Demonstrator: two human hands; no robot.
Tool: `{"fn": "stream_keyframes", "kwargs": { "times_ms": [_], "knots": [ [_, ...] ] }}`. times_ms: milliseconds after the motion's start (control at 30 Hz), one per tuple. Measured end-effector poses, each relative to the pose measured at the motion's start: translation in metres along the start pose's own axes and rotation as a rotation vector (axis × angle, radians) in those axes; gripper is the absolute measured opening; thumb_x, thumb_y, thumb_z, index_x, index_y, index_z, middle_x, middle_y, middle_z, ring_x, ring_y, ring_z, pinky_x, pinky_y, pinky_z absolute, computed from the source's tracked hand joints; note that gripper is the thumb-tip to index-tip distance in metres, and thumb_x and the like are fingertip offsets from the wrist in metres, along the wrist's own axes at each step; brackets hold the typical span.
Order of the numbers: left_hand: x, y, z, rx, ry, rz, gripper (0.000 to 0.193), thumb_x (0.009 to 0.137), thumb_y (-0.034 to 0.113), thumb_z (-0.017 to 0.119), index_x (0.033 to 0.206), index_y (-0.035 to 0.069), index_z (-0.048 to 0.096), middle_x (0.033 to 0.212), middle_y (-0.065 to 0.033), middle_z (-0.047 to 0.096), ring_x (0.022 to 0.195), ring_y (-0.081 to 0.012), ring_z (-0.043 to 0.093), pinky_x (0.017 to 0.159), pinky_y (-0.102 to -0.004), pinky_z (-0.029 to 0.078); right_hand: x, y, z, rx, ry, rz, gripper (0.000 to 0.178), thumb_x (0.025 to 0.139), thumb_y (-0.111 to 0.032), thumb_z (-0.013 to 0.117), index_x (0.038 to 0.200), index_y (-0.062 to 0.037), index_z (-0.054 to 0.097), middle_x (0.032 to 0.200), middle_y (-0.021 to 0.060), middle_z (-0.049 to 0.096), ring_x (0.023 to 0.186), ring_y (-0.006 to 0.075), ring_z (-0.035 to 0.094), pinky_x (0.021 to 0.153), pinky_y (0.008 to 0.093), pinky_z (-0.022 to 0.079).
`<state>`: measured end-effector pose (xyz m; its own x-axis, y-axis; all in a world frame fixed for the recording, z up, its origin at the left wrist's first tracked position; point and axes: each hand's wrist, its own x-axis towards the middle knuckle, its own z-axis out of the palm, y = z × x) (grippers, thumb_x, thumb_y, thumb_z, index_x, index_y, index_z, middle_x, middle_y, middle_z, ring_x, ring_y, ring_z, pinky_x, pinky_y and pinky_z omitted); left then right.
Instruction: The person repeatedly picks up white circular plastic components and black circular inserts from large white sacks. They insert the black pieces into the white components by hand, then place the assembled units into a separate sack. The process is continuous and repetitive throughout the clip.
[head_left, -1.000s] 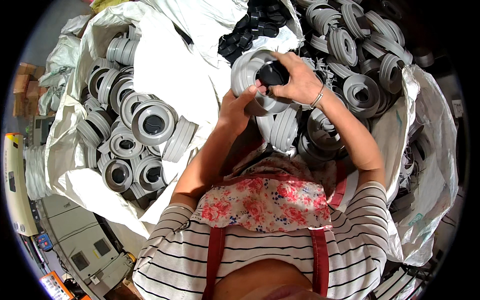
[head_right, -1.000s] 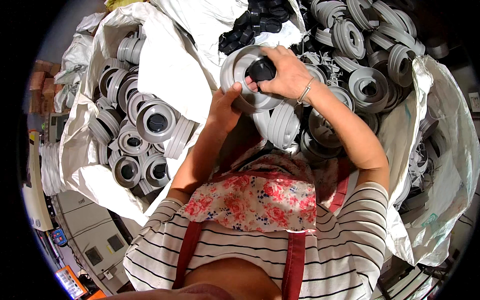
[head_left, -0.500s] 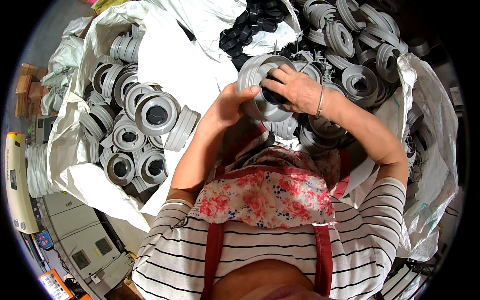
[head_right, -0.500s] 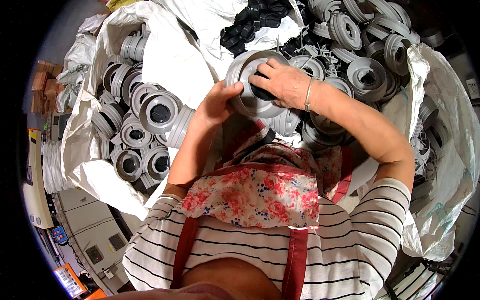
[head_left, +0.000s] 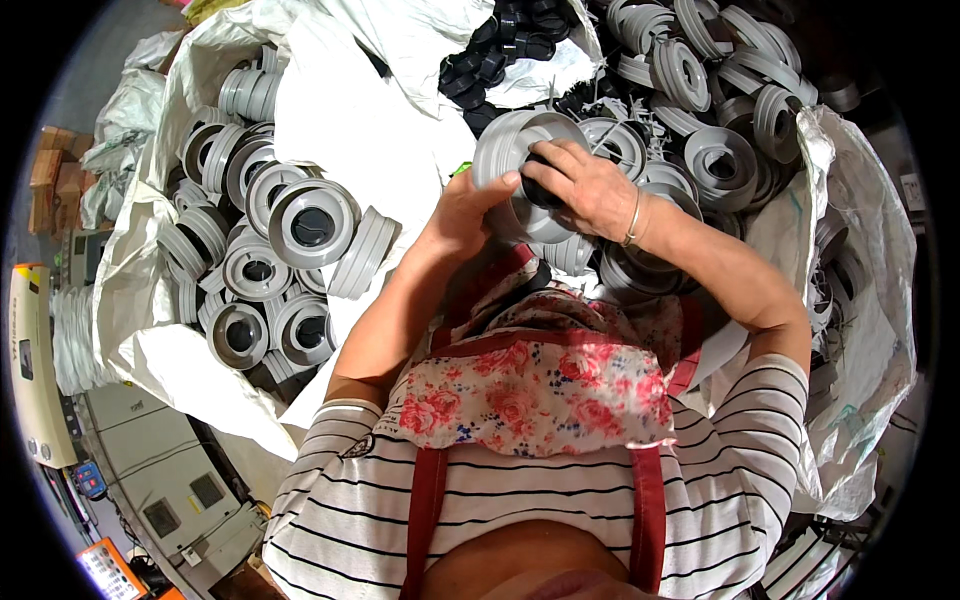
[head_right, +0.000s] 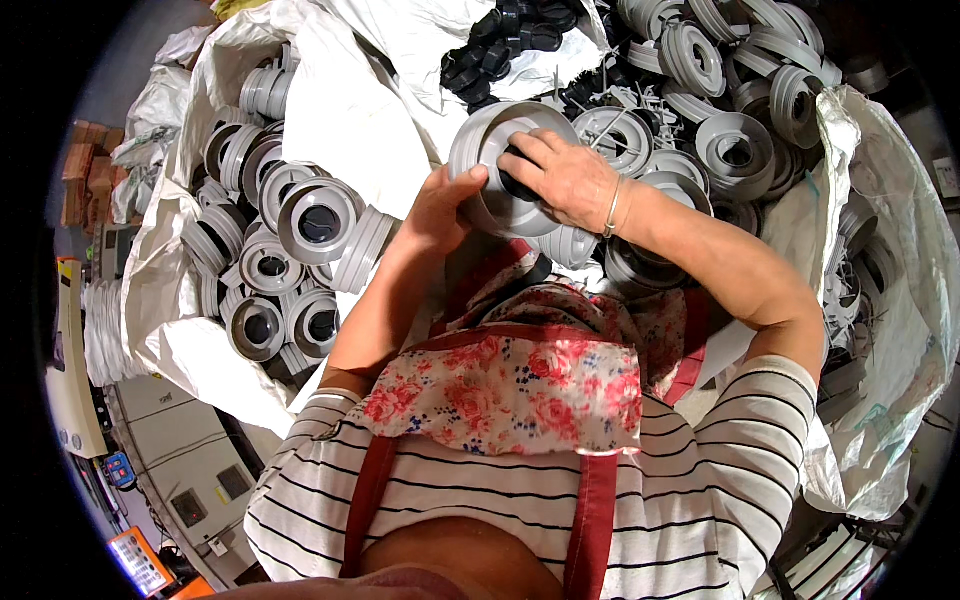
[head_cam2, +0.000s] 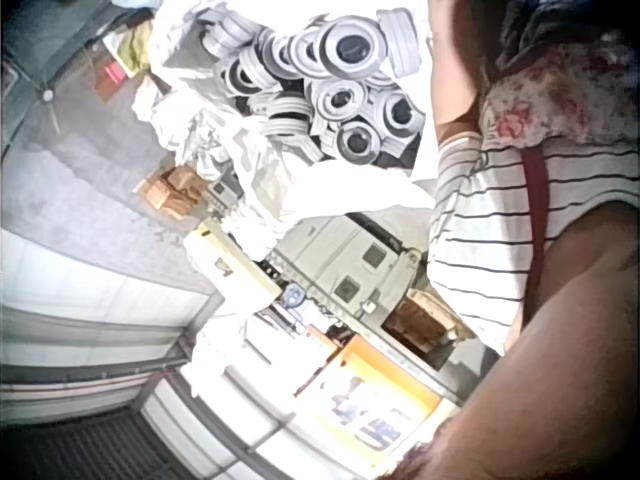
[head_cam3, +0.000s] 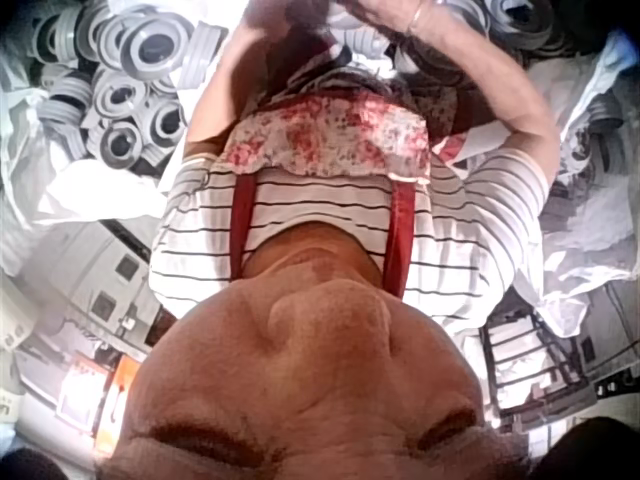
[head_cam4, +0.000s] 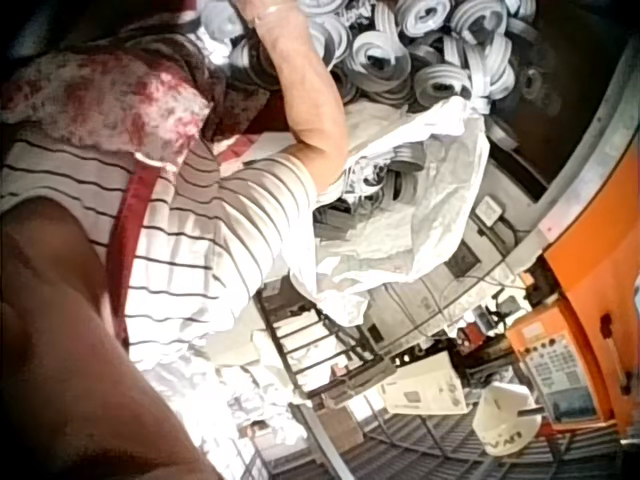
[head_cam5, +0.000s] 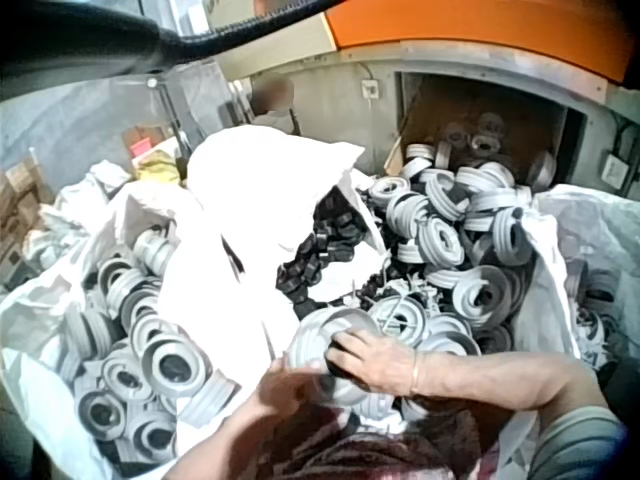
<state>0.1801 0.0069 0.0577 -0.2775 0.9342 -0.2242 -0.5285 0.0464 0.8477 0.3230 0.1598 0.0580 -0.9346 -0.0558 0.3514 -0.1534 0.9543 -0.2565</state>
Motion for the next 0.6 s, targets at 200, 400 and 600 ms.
{"fn": "stream_keyframes", "kwargs": {
  "times_ms": [200, 400, 600],
  "knots": [
    [0.001, -0.009, 0.007, 0.224, 0.236, 0.159, 0.034, 0.081, 0.014, 0.065, 0.109, -0.002, 0.053, 0.083, -0.0065, 0.06, 0.07, -0.0147, 0.059, 0.063, -0.0276, 0.051, 0.02, 0.005, 0.004, 1.359, -0.084, 1.187, 0.072, 0.086, -0.058, 0.049, 0.088, 0.0141, 0.055, 0.055, 0.0181, 0.059, 0.032, 0.0195, 0.053, 0.024, 0.0285, 0.039],
    [-0.015, 0.075, -0.02, 0.827, 0.84, 0.565, 0.06, 0.072, 0.023, 0.076, 0.118, -0.004, 0.048, 0.109, -0.0139, 0.058, 0.097, -0.0219, 0.056, 0.088, -0.0349, 0.045, -0.01, 0.076, 0.016, 0.359, 0.097, 0.832, 0.078, 0.072, -0.05, 0.069, 0.125, 0.0028, 0.047, 0.111, 0.0257, 0.059, 0.101, 0.036, 0.059, 0.089, 0.0376, 0.047],
    [0.006, 0.089, -0.004, 1.316, 0.484, 0.694, 0.074, 0.071, 0.013, 0.077, 0.132, -0.001, 0.037, 0.135, -0.0163, 0.041, 0.124, -0.0253, 0.04, 0.103, -0.0348, 0.035, -0.097, 0.246, 0.065, -0.119, -0.092, 1.294, 0.033, 0.078, -0.022, 0.056, 0.094, 0.0065, 0.063, 0.103, 0.0273, 0.061, 0.101, 0.0392, 0.057, 0.089, 0.0402, 0.047]
  ]
}}
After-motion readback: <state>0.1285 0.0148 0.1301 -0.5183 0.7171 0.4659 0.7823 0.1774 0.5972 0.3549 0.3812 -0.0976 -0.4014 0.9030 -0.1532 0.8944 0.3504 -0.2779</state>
